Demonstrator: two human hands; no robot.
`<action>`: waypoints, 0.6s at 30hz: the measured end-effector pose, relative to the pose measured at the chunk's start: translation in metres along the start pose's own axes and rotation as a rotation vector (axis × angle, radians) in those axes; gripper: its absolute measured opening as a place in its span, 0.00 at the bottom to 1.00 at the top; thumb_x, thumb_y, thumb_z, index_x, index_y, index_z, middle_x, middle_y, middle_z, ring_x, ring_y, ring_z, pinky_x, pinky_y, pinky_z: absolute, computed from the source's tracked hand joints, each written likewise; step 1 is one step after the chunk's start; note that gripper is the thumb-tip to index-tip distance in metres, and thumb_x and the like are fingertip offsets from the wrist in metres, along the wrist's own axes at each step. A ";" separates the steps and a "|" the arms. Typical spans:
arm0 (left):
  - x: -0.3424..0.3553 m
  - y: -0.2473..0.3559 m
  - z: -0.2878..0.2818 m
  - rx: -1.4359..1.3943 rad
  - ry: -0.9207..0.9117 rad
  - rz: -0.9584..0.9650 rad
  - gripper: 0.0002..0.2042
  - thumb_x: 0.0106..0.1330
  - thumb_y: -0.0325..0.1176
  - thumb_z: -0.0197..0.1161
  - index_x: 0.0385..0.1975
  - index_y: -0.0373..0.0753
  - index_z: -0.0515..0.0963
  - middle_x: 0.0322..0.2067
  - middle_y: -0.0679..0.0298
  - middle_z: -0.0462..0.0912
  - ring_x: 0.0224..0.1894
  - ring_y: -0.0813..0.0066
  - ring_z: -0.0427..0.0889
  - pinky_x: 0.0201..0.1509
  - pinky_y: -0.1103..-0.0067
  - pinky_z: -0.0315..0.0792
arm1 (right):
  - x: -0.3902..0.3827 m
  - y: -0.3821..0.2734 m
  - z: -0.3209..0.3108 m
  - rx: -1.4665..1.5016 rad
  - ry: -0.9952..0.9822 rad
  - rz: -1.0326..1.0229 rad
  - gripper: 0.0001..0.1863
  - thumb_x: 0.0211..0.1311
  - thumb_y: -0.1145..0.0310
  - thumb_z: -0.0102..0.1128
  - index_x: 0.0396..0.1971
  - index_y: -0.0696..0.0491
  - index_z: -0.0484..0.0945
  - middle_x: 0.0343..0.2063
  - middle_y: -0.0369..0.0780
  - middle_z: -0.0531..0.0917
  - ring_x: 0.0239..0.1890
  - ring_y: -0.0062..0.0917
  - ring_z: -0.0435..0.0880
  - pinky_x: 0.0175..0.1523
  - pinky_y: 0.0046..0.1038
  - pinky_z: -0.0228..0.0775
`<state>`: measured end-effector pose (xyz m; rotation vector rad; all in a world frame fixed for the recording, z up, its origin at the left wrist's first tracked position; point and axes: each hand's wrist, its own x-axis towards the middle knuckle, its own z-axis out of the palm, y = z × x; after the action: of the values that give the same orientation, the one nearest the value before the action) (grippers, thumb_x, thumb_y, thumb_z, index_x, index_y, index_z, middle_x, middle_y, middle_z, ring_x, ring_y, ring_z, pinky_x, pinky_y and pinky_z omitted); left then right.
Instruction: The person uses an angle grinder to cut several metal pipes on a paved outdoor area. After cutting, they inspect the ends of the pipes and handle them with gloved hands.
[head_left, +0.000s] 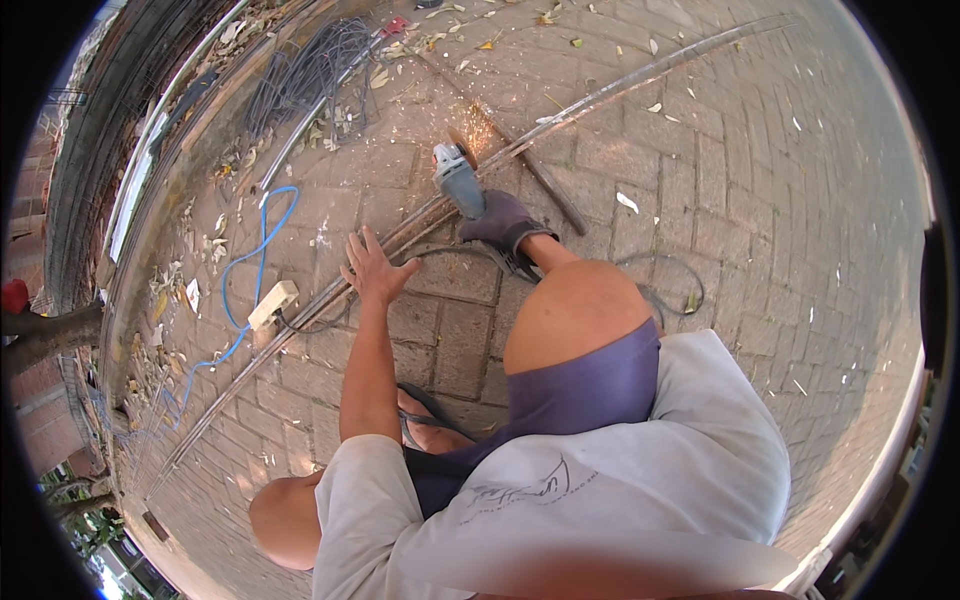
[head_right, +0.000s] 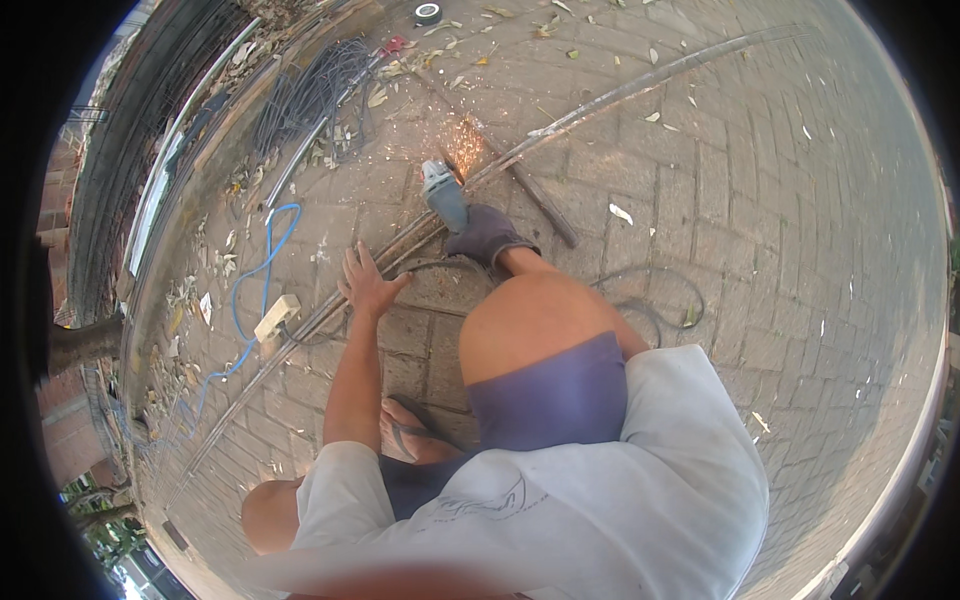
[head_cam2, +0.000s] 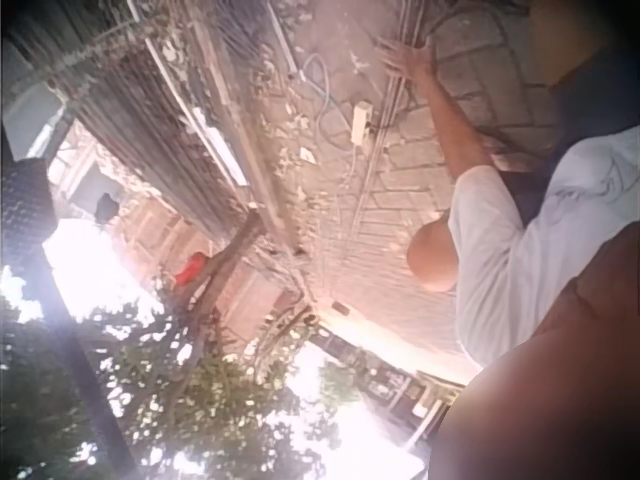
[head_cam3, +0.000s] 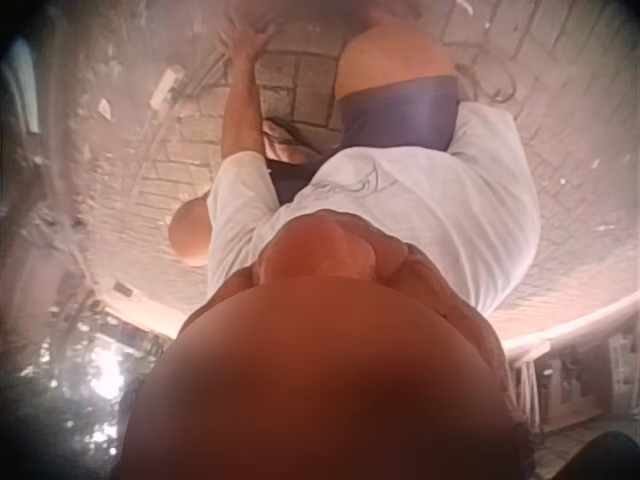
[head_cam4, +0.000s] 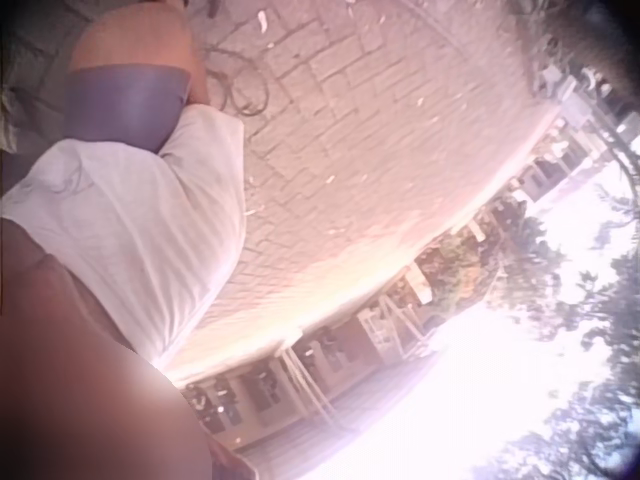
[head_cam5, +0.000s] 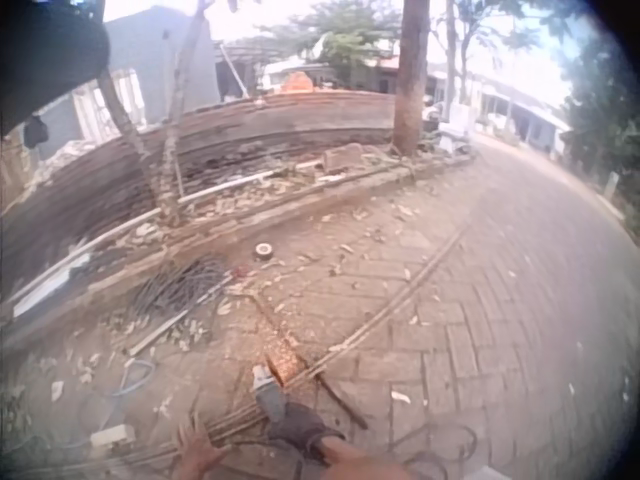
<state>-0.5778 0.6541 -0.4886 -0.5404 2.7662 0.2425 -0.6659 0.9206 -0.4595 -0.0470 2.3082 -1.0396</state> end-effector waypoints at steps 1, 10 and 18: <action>0.000 0.000 0.000 0.002 0.001 0.002 0.65 0.45 0.62 0.78 0.80 0.43 0.44 0.79 0.47 0.45 0.81 0.50 0.42 0.77 0.43 0.42 | 0.000 0.000 -0.001 -0.003 0.000 0.001 0.41 0.33 0.45 0.78 0.46 0.61 0.84 0.42 0.54 0.87 0.47 0.45 0.87 0.54 0.38 0.77; -0.001 0.000 0.003 0.018 0.010 0.011 0.64 0.47 0.62 0.77 0.80 0.42 0.44 0.79 0.47 0.46 0.81 0.49 0.43 0.77 0.42 0.42 | -0.011 0.006 0.001 0.011 0.027 -0.003 0.40 0.34 0.46 0.77 0.44 0.62 0.84 0.42 0.55 0.87 0.46 0.46 0.87 0.54 0.39 0.77; -0.001 0.003 -0.002 0.037 -0.020 -0.006 0.65 0.46 0.63 0.77 0.80 0.42 0.43 0.79 0.49 0.44 0.81 0.51 0.41 0.78 0.43 0.42 | -0.002 0.003 0.002 -0.012 0.032 -0.015 0.40 0.35 0.45 0.77 0.45 0.62 0.83 0.43 0.55 0.86 0.47 0.46 0.87 0.54 0.39 0.77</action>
<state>-0.5787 0.6565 -0.4865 -0.5337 2.7434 0.1935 -0.6626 0.9219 -0.4613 -0.0527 2.3469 -1.0407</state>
